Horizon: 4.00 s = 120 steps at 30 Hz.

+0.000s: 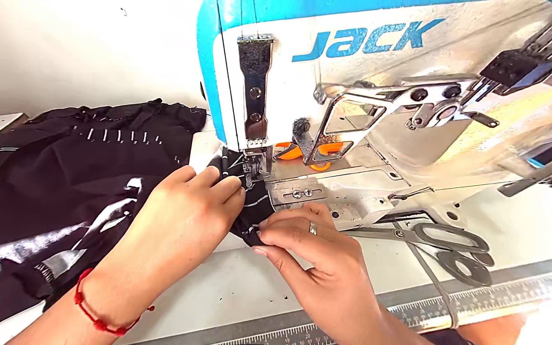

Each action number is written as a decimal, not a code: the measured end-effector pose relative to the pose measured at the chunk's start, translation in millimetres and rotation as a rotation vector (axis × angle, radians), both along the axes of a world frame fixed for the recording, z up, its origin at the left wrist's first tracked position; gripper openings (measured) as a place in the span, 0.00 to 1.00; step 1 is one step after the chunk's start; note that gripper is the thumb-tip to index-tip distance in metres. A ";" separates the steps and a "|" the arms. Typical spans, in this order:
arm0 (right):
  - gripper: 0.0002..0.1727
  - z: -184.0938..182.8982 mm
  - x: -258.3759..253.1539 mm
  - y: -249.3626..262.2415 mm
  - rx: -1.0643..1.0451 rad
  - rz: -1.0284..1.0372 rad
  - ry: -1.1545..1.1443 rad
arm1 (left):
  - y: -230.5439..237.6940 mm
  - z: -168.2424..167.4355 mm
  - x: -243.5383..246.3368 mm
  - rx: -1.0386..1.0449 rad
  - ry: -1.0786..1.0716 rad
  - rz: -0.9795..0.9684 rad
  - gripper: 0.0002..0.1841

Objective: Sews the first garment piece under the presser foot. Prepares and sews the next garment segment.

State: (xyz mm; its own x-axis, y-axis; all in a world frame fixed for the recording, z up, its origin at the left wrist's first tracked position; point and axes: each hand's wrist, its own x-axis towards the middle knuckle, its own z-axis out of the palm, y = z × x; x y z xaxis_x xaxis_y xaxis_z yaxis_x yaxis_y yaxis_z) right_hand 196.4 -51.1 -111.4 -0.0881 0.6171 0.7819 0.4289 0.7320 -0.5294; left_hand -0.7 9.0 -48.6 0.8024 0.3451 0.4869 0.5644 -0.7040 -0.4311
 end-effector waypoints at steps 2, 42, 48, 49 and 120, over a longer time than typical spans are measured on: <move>0.06 0.1 -0.5 0.2 -0.003 0.002 -0.006 | 0.0 -0.5 -0.6 0.000 0.000 0.001 0.14; 0.09 14.3 12.0 19.4 0.049 -0.299 -0.255 | 31.2 -10.6 5.6 -0.041 -0.066 0.094 0.08; 0.14 57.3 53.5 63.0 -0.206 -0.374 -0.453 | 30.5 -10.6 7.9 -0.075 -0.051 0.134 0.08; 0.17 63.3 55.0 69.6 -0.299 -0.351 -0.515 | 34.8 -8.2 7.9 -0.084 -0.069 0.130 0.07; 0.33 -5.6 -80.1 -91.1 -0.671 0.642 -0.103 | -166.7 -42.9 -89.2 -1.061 -1.109 0.179 0.13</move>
State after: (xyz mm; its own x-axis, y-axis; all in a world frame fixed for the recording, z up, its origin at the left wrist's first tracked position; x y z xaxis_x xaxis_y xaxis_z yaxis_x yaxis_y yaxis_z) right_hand 116.3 -142.2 -117.0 -0.6177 0.7459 0.2491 0.1169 0.4003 -0.9089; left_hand -89.8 -157.7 -91.5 0.1281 0.9551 0.2670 0.3602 -0.2956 0.8848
